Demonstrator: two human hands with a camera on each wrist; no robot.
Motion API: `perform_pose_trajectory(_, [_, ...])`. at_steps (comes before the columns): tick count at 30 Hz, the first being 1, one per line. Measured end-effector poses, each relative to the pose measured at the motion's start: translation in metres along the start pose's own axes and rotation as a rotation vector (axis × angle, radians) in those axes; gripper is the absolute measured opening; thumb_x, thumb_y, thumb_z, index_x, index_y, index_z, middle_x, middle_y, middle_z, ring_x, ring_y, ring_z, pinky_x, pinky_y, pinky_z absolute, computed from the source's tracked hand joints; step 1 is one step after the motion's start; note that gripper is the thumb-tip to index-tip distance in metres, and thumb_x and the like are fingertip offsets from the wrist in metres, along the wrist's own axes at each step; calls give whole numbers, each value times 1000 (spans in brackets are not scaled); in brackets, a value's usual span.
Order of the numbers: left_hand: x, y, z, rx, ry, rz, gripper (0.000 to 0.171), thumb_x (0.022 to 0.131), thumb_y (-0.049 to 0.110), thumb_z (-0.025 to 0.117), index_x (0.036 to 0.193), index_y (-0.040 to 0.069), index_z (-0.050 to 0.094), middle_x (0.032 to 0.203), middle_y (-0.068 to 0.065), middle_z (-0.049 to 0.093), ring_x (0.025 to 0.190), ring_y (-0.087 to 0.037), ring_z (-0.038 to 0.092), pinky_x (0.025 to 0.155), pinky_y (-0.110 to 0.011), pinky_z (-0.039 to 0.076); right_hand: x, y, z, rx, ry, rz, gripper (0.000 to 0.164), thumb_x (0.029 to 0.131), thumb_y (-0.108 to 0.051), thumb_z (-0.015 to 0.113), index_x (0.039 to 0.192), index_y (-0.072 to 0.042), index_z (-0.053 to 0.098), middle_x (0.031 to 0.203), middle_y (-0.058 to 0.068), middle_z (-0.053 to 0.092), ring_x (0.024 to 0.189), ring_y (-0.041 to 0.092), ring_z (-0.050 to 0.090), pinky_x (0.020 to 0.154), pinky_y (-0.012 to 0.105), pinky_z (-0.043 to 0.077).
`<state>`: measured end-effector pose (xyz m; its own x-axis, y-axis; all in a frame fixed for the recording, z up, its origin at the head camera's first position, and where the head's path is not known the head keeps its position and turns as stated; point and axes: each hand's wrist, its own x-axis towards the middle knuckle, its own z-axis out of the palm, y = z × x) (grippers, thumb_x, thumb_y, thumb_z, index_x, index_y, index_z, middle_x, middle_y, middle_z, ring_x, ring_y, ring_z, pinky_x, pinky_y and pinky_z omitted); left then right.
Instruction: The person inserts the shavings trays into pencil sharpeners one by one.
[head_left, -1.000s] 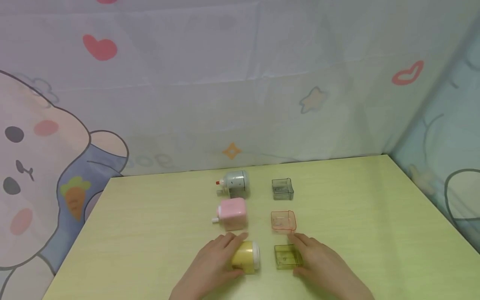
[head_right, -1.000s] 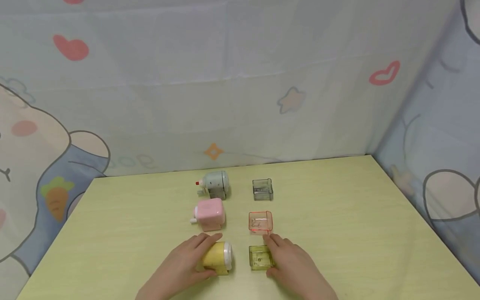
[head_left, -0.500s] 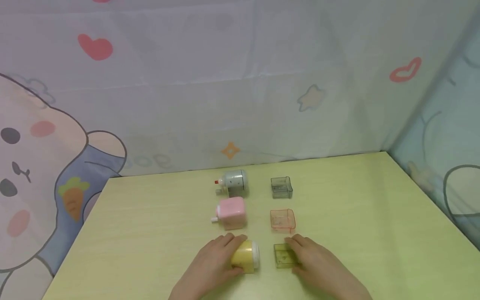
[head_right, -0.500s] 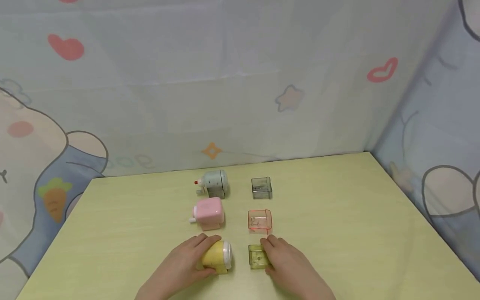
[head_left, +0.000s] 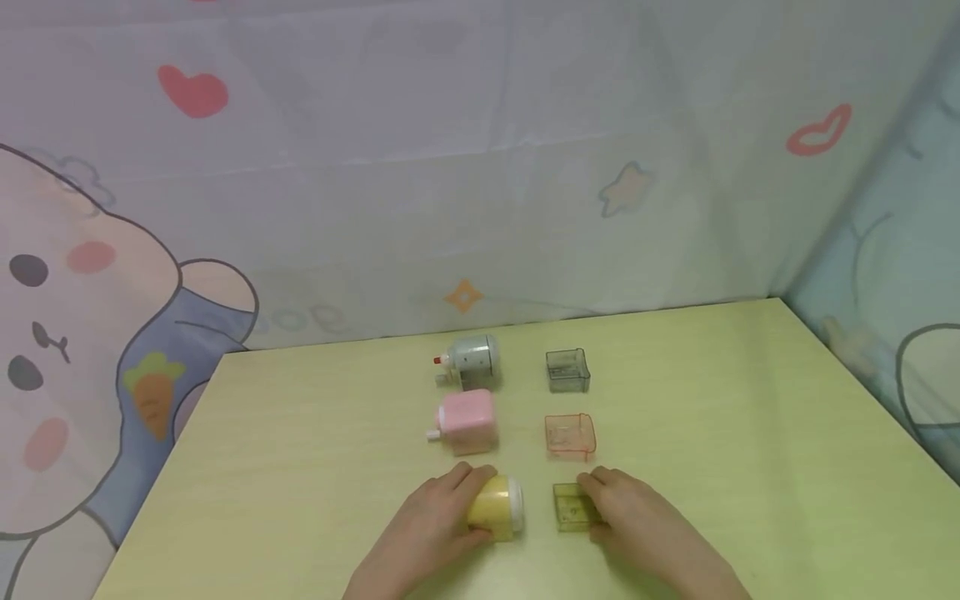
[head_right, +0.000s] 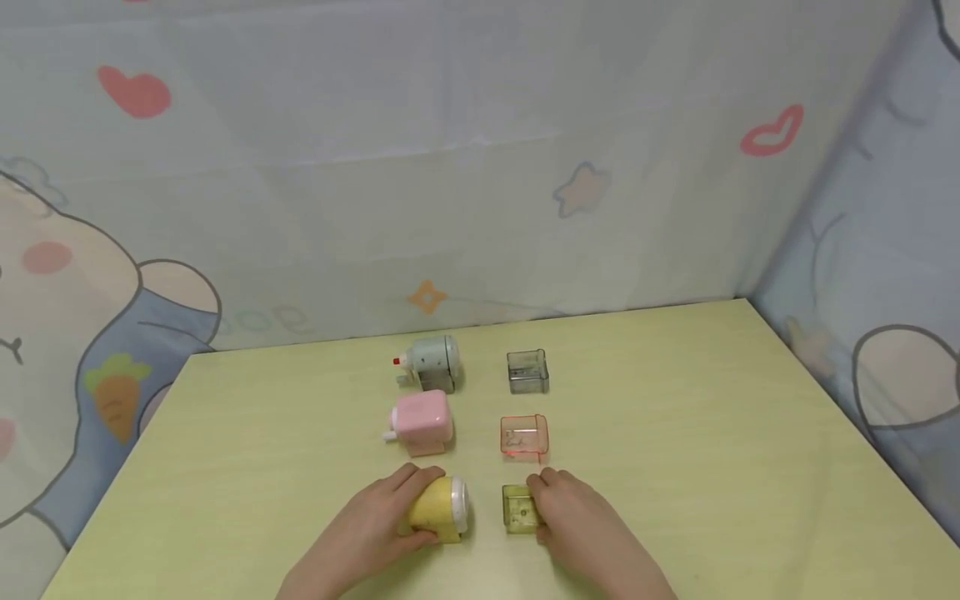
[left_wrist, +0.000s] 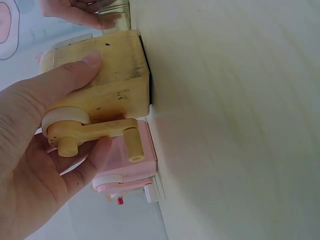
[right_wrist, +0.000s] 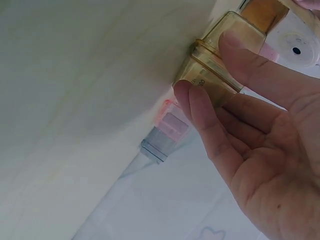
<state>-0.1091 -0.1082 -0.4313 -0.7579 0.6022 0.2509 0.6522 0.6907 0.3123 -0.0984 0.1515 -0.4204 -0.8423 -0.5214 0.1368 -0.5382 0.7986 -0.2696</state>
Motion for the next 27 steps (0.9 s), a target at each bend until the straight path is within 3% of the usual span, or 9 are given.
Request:
perform_pose_trajectory(15, [6, 2, 4, 13, -14, -16, 62, 68, 31, 75, 121, 12, 49, 101, 1, 59, 78, -8, 51, 69, -28, 51, 3, 2, 0, 70, -57, 19, 48, 61, -12, 77, 102, 5, 58, 97, 18, 65, 85, 28, 60, 75, 42, 54])
perform_pose_trajectory(27, [10, 5, 5, 3, -23, -23, 60, 69, 29, 74, 121, 12, 49, 103, 1, 58, 81, -8, 50, 73, -30, 51, 3, 3, 2, 51, -37, 13, 50, 60, -14, 78, 103, 3, 58, 99, 16, 65, 88, 27, 59, 78, 42, 53])
